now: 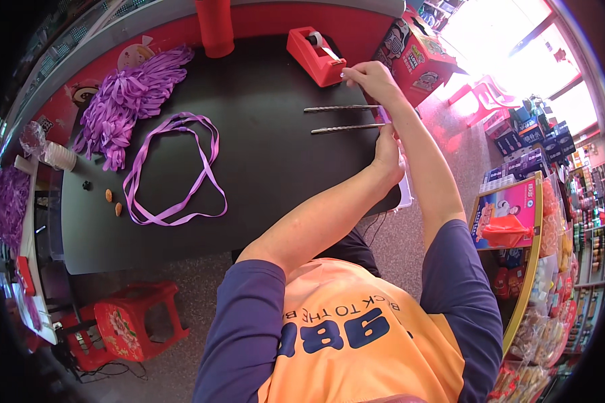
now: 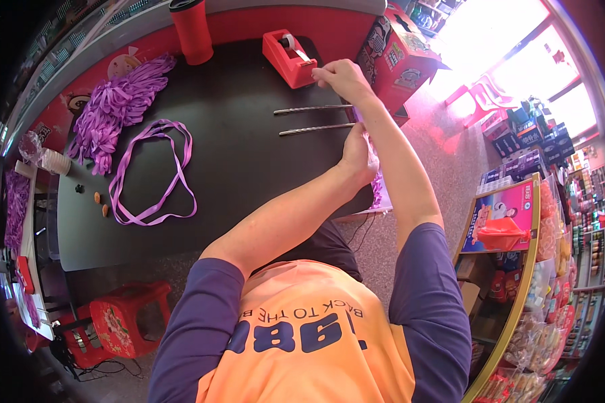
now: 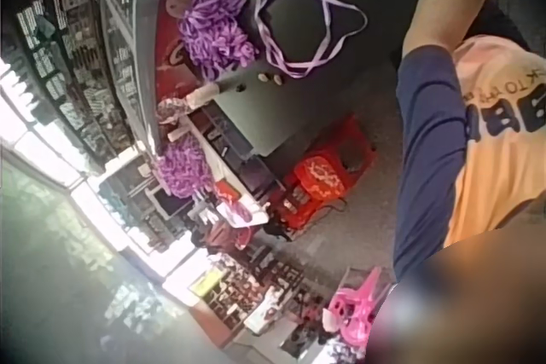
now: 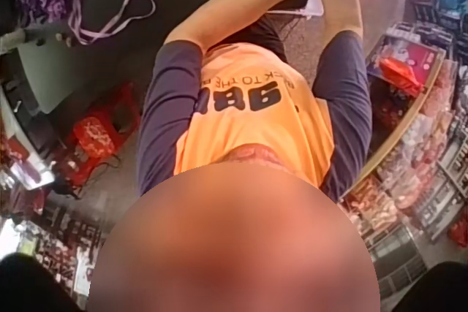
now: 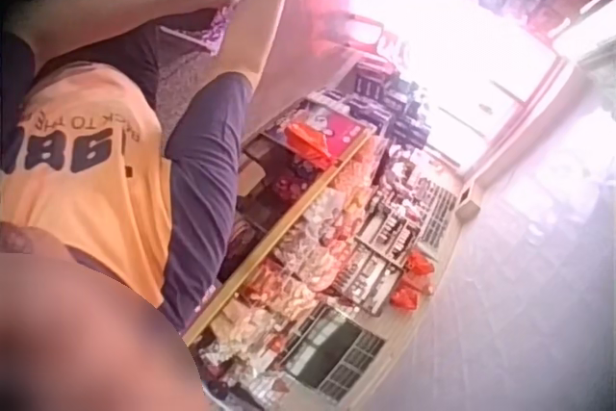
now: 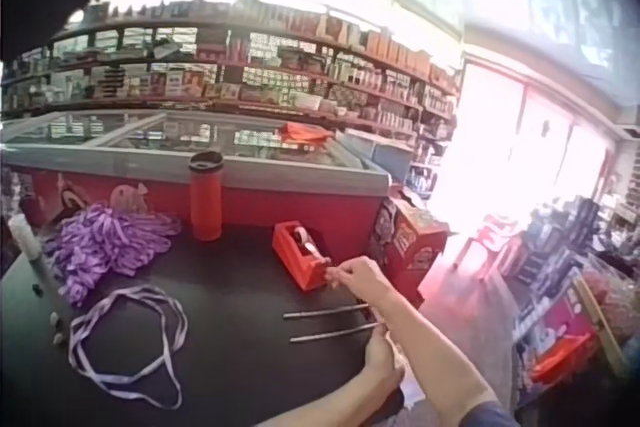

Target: The person is wrapping pink ribbon around two metal rods and then cutting or processing the loops into small shredded segments.

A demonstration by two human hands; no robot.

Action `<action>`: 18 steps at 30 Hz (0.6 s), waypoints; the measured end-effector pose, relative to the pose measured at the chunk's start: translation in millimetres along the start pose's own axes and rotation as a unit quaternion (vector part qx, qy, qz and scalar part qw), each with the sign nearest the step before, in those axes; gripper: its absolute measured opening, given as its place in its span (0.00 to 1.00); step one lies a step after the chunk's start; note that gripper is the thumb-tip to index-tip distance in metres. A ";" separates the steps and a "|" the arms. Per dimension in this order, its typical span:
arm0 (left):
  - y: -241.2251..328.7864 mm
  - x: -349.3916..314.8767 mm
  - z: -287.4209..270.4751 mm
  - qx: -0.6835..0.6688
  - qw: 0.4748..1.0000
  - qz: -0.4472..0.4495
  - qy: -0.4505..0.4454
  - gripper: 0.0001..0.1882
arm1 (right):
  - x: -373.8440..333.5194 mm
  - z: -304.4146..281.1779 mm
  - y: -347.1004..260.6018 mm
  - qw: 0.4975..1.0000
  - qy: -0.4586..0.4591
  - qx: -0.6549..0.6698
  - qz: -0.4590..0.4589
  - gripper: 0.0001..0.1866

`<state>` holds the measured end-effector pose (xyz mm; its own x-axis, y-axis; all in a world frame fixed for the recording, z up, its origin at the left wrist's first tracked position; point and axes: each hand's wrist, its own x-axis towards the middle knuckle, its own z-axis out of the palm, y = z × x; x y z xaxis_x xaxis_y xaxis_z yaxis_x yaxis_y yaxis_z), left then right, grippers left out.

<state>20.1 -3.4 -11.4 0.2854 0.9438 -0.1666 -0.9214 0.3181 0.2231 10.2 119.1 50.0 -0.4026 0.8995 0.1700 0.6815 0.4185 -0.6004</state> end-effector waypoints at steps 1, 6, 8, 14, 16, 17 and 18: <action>-1.2 0.7 1.6 0.001 1.000 -0.002 -0.001 0.13 | -6.0 -6.9 -0.3 1.000 0.002 -0.001 0.001 0.22; -2.7 6.3 -7.8 0.028 0.995 0.018 0.092 0.10 | -64.7 -62.2 -1.5 0.956 -0.098 0.241 0.136 0.29; -5.5 10.0 -7.4 0.050 0.996 0.006 0.079 0.11 | -83.6 -82.0 26.3 0.962 -0.098 0.202 0.153 0.30; 1.3 11.2 -15.0 0.155 0.988 0.012 0.028 0.25 | -127.3 -90.3 30.6 0.984 -0.058 0.062 0.160 0.30; 1.7 5.2 -5.2 0.170 0.984 0.004 0.049 0.22 | -134.8 -89.8 37.1 0.985 -0.050 0.065 0.153 0.30; 2.4 1.6 0.0 0.180 0.981 -0.001 0.071 0.19 | -137.9 -89.1 40.3 0.987 -0.047 0.065 0.142 0.30; 2.8 1.2 -1.7 0.194 0.979 0.000 0.060 0.19 | -139.6 -88.3 40.4 0.986 -0.044 0.069 0.144 0.30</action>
<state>17.4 -1.5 -12.6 0.2307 0.9337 -0.2740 -0.7454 0.3506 0.5669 147.9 21.5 71.0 -0.2607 0.9614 -0.0885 0.6884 0.1208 -0.7152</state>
